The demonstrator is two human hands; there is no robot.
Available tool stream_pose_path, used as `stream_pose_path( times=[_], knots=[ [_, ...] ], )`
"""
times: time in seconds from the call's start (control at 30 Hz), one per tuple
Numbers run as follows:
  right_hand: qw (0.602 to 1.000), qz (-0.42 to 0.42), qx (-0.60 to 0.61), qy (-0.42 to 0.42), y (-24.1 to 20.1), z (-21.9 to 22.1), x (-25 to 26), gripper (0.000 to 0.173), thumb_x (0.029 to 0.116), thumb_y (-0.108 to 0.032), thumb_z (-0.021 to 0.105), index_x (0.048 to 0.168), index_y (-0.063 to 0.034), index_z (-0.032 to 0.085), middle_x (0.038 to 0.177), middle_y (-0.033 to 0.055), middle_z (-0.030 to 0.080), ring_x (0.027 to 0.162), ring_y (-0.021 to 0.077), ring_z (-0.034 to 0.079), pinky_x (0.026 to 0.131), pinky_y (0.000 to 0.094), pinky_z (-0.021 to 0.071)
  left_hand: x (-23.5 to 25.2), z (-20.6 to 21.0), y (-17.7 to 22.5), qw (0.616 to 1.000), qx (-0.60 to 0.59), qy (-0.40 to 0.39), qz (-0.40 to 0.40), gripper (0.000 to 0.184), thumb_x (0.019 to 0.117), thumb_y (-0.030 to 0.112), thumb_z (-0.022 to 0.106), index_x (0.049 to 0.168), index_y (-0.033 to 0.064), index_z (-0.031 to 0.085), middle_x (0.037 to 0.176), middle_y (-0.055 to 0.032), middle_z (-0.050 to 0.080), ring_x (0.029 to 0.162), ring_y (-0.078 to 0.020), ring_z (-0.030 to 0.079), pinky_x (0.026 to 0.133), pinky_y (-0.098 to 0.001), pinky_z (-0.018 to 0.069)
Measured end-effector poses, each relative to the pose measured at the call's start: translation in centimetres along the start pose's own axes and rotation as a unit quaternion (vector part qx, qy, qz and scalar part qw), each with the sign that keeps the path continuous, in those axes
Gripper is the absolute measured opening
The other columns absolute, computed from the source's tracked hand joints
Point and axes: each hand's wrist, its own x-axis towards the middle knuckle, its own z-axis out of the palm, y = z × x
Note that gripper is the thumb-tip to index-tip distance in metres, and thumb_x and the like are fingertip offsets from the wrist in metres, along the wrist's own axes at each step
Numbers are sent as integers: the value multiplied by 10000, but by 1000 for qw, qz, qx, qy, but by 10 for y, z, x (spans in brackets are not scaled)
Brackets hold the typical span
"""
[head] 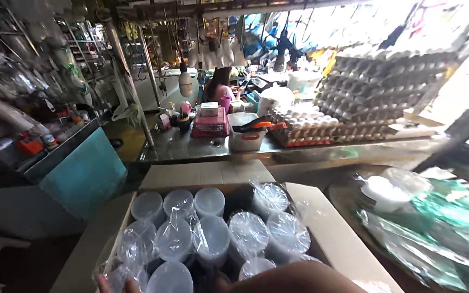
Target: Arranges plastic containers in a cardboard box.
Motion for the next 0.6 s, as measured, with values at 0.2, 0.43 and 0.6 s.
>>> stream_pose_path(
  times=[0.2,0.43,0.6],
  knots=[
    [998,2,-33,-57,-16,-25,-14,628,1006,-34,568,1571,39,304,1574,363,313,1475,547,267,1161,696,228,-4,-3,3,1000,-14,-1,-8,649,990,10,446,1547,-158,159,1583,-401,209,1498,-436,267,1221,-425,263],
    [987,7,159,28,32,-116,-100,359,1006,-210,641,1324,-42,645,1265,243,661,1180,449,623,1001,673,448,-7,-9,3,999,-16,-12,-26,632,987,18,450,1540,-155,197,1587,-383,227,1502,-424,267,1224,-428,267],
    [953,211,160,151,91,-130,-149,1080,838,-531,797,1644,-157,184,1655,273,203,1513,466,242,1187,644,231,-6,-7,4,999,-16,-21,-36,638,985,7,442,1553,-134,187,1591,-370,235,1500,-421,274,1216,-445,279]
  ],
)
